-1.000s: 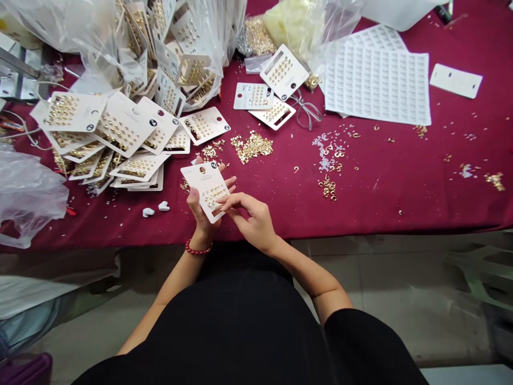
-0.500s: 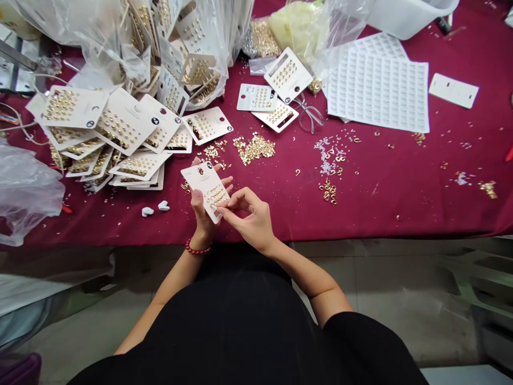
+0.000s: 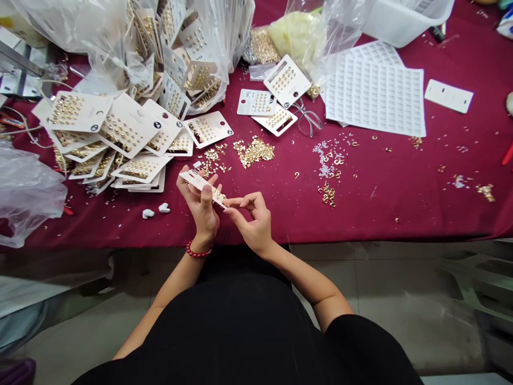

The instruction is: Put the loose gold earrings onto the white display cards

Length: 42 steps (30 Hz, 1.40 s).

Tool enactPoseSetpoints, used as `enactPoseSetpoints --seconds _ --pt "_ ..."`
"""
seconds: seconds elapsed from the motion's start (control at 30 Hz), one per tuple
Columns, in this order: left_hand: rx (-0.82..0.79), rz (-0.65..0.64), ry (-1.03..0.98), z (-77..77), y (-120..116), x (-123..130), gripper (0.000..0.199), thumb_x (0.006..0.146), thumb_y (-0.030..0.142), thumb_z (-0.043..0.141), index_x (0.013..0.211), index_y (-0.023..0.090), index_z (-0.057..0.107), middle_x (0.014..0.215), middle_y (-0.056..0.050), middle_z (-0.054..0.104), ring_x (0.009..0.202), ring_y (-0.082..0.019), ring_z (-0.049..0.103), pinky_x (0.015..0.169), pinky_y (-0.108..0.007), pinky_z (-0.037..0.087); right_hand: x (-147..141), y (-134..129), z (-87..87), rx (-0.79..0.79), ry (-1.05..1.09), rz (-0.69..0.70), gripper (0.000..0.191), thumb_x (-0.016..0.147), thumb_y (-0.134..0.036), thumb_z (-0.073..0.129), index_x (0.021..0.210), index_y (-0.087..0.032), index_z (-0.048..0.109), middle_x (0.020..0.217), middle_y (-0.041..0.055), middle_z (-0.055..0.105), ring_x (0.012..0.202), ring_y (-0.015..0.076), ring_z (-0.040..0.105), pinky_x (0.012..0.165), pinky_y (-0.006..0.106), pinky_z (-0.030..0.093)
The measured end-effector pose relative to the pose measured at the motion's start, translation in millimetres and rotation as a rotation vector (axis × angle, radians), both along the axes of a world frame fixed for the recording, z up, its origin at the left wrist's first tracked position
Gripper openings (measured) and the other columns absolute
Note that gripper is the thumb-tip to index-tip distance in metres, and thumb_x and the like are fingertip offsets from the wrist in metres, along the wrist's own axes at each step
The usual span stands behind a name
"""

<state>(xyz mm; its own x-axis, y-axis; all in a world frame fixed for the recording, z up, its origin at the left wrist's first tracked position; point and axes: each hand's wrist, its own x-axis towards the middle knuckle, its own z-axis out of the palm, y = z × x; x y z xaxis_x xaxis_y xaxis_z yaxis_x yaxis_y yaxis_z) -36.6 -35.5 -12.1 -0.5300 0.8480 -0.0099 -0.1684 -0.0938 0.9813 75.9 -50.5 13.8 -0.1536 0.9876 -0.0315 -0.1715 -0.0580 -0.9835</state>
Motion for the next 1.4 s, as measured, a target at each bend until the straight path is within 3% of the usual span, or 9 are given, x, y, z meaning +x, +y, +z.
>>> enactPoseSetpoints --seconds 0.17,0.33,0.43,0.53,0.83,1.0,1.17,1.27,1.4 --pt "-0.077 -0.180 0.178 0.6 -6 -10 0.074 0.081 0.068 0.057 0.143 0.037 0.031 0.157 -0.010 0.023 0.131 -0.031 0.050 0.104 -0.045 0.046 10 3 -4.4 -0.154 0.045 0.033 0.041 0.073 -0.030 0.079 0.079 -0.024 0.039 0.097 0.0005 0.075 0.096 0.0164 0.072 0.090 0.033 0.058" --pt "0.009 -0.175 0.747 -7.1 -23 -18 0.079 0.079 0.060 0.065 0.144 0.023 0.040 0.161 -0.015 0.021 0.151 -0.036 0.007 0.121 -0.058 0.009 20 5 -16.4 -0.471 0.193 -0.065 0.048 0.062 -0.029 0.085 0.077 -0.024 0.040 0.082 -0.0061 0.073 0.084 0.0100 0.071 0.085 0.024 0.057" --pt "0.139 -0.266 0.885 -13.6 -36 -13 0.040 0.088 0.036 0.064 0.125 0.024 0.059 0.134 -0.010 0.061 0.141 -0.030 0.040 0.119 -0.052 0.024 23 2 -20.5 -0.623 0.260 -0.042 0.051 0.058 -0.028 0.087 0.076 -0.024 0.040 0.077 -0.0073 0.071 0.081 0.0089 0.070 0.083 0.021 0.057" --pt "0.125 -0.290 0.898 -16.8 -43 -6 0.026 0.091 0.028 0.059 0.116 0.023 0.064 0.114 -0.007 0.072 0.123 -0.026 0.060 0.111 -0.046 0.039 23 -1 -21.5 -0.635 0.268 -0.050 0.053 0.058 -0.029 0.087 0.076 -0.024 0.038 0.076 -0.0077 0.070 0.082 0.0095 0.070 0.086 0.023 0.057" --pt "-0.028 -0.300 0.899 -14.0 -27 -7 0.011 0.086 0.029 0.067 0.094 0.023 0.071 0.106 -0.004 0.074 0.108 -0.023 0.067 0.113 -0.051 0.035 21 -5 -19.8 -0.714 0.323 -0.121 0.052 0.055 -0.021 0.087 0.085 -0.024 0.045 0.082 -0.0054 0.073 0.077 0.0074 0.069 0.087 0.021 0.056" --pt "-0.037 -0.336 0.885 -16.1 -23 -12 0.006 0.082 0.028 0.071 0.086 0.024 0.072 0.101 -0.003 0.075 0.108 -0.025 0.068 0.111 -0.053 0.037 27 -9 -10.8 -0.746 0.269 -0.067 0.046 0.063 -0.022 0.082 0.095 -0.023 0.048 0.101 0.0015 0.073 0.097 0.0126 0.070 0.096 0.028 0.053" --pt "-0.034 -0.417 0.843 -16.2 -25 -12 0.005 0.082 0.028 0.072 0.083 0.023 0.072 0.100 -0.004 0.075 0.109 -0.024 0.068 0.108 -0.049 0.042 47 -14 -6.7 -0.603 -0.040 0.102 0.046 0.074 -0.036 0.074 0.106 -0.024 0.044 0.103 0.0010 0.070 0.076 0.0111 0.069 0.074 0.029 0.059" --pt "-0.039 -0.431 0.860 -16.9 -28 -10 0.003 0.082 0.026 0.071 0.084 0.023 0.072 0.101 -0.004 0.074 0.111 -0.025 0.066 0.109 -0.050 0.041 62 -6 -7.9 -0.328 -0.393 0.168 0.037 0.082 -0.042 0.065 0.107 -0.024 0.044 0.092 -0.0002 0.070 0.056 0.0089 0.058 0.056 0.025 0.051" --pt "-0.016 -0.426 0.875 -19.8 -31 -9 0.004 0.084 0.025 0.068 0.087 0.023 0.071 0.103 -0.004 0.073 0.116 -0.025 0.064 0.111 -0.052 0.040 72 28 -8.1 0.073 -0.767 0.187 0.018 0.088 -0.035 0.058 0.101 -0.022 0.053 0.087 0.0006 0.070 0.053 0.0096 0.057 0.057 0.026 0.045"
